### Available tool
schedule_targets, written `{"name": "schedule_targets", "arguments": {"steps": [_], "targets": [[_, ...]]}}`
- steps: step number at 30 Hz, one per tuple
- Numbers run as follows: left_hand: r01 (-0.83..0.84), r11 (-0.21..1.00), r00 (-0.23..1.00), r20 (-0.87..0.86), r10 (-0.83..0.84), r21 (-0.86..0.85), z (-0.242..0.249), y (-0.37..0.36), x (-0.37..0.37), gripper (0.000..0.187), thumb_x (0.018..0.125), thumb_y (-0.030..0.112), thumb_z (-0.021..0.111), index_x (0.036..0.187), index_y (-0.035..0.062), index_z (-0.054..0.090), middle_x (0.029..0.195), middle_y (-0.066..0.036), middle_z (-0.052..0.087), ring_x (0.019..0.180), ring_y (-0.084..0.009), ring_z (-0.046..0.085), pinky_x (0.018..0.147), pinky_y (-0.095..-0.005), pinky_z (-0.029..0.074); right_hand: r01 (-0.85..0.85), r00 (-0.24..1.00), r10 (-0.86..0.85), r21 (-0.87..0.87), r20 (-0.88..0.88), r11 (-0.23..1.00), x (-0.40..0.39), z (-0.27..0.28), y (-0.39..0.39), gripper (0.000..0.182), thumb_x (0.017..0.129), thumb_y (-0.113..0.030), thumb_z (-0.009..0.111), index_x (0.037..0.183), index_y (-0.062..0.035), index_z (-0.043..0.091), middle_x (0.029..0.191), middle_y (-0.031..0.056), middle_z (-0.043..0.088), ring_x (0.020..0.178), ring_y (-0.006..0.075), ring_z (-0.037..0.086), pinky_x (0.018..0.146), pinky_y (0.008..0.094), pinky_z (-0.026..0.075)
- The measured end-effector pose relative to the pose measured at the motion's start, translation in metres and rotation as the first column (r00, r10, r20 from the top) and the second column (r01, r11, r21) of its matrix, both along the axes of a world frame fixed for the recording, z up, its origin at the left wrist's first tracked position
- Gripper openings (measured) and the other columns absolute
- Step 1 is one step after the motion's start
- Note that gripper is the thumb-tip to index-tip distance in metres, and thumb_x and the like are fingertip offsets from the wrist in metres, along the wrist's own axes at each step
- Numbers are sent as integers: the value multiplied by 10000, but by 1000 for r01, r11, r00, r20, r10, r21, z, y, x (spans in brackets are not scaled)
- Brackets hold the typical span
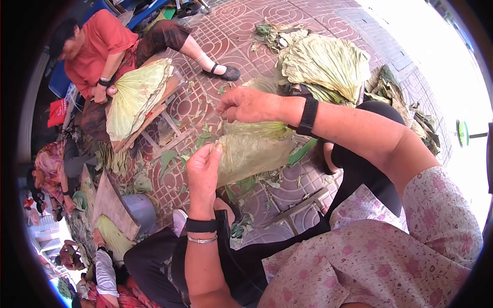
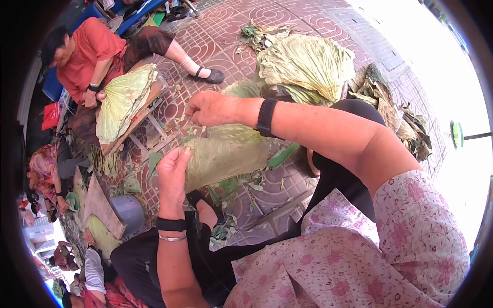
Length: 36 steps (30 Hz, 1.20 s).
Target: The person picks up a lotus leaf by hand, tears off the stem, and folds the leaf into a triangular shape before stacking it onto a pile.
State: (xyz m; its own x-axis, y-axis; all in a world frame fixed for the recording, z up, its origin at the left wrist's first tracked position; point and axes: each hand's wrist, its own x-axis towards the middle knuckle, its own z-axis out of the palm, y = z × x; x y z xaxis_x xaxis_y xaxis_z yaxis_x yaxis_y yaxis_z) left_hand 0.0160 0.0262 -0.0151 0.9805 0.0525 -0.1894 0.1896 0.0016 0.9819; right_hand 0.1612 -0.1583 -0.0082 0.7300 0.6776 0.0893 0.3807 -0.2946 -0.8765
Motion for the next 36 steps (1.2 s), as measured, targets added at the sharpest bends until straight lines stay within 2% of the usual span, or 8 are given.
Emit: {"name": "schedule_targets", "arguments": {"steps": [3, 9, 15, 18, 21, 24, 30, 36], "targets": [[-6, 999, 1000, 8, 7, -44, 4, -3, 2, 211, 983, 131, 600, 1087, -36, 678, 929, -8, 679, 816, -45, 581, 734, -212, 471, -125, 978, 130, 43, -165, 991, -16, 11, 1, 253, 862, -178, 699, 1054, -13, 694, 902, 73, 701, 794, 127, 645, 745, 306, 523], [6, 999, 999, -36, -7, -37, 1, -5, 0, 193, 973, 114, 607, 1076, -31, 680, 921, -12, 683, 784, -44, 591, 701, -208, 477, -211, 964, 227, 124, -139, 970, -31, 3, 8, 209, 839, -160, 726, 998, -28, 691, 840, 53, 686, 793, 121, 632, 726, 300, 512], [50, 998, 995, -85, -53, -43, -3, -7, -2, 191, 968, 111, 616, 1085, -27, 678, 939, -25, 699, 770, -58, 617, 709, -220, 499, -35, 959, 47, -48, 278, 998, -39, -8, 12, 173, 863, -190, 661, 930, -32, 678, 790, 166, 668, 744, 319, 657, 719, 402, 521], [43, 999, 997, -71, -44, -13, -3, -7, -4, 193, 969, 124, 620, 1071, -28, 681, 929, -15, 690, 784, -53, 603, 713, -219, 490, 120, 943, -72, -130, 325, 984, -27, -8, 10, 218, 890, -235, 641, 950, -27, 674, 816, 207, 659, 765, 376, 639, 721, 438, 515], [-39, 997, 998, -45, 36, -66, 2, -10, -3, 199, 974, 139, 619, 1054, -31, 684, 907, 0, 677, 798, -42, 581, 713, -211, 474, 48, 991, -22, -194, 133, 980, -5, 2, -1, 250, 913, -276, 651, 939, -29, 674, 797, 156, 680, 754, 308, 671, 695, 426, 511], [-86, 992, 996, -18, 85, -91, 4, 3, 0, 207, 976, 139, 617, 1080, -28, 680, 937, -9, 681, 825, -51, 589, 741, -220, 481, -36, 892, 56, 54, -448, 998, 1, 9, -7, 281, 933, -315, 659, 905, -37, 686, 778, 52, 689, 729, 179, 658, 656, 378, 488], [-254, 953, 964, 35, 263, -166, 3, 23, 6, 221, 975, 139, 619, 1115, -23, 673, 1013, -39, 700, 863, -82, 619, 804, -247, 494, -387, 873, 341, -69, -350, 920, 10, 9, -15, 197, 919, -243, 703, 921, -46, 710, 791, -43, 654, 735, 55, 565, 667, 257, 456], [-290, 937, 950, 59, 306, -194, 6, 30, 10, 235, 976, 146, 618, 1134, -23, 661, 1070, -79, 703, 923, -125, 651, 856, -274, 510, -157, 867, 174, 76, -466, 985, 11, 8, -17, 128, 890, -166, 733, 942, -51, 713, 791, -51, 662, 734, 47, 564, 681, 243, 458]]}}
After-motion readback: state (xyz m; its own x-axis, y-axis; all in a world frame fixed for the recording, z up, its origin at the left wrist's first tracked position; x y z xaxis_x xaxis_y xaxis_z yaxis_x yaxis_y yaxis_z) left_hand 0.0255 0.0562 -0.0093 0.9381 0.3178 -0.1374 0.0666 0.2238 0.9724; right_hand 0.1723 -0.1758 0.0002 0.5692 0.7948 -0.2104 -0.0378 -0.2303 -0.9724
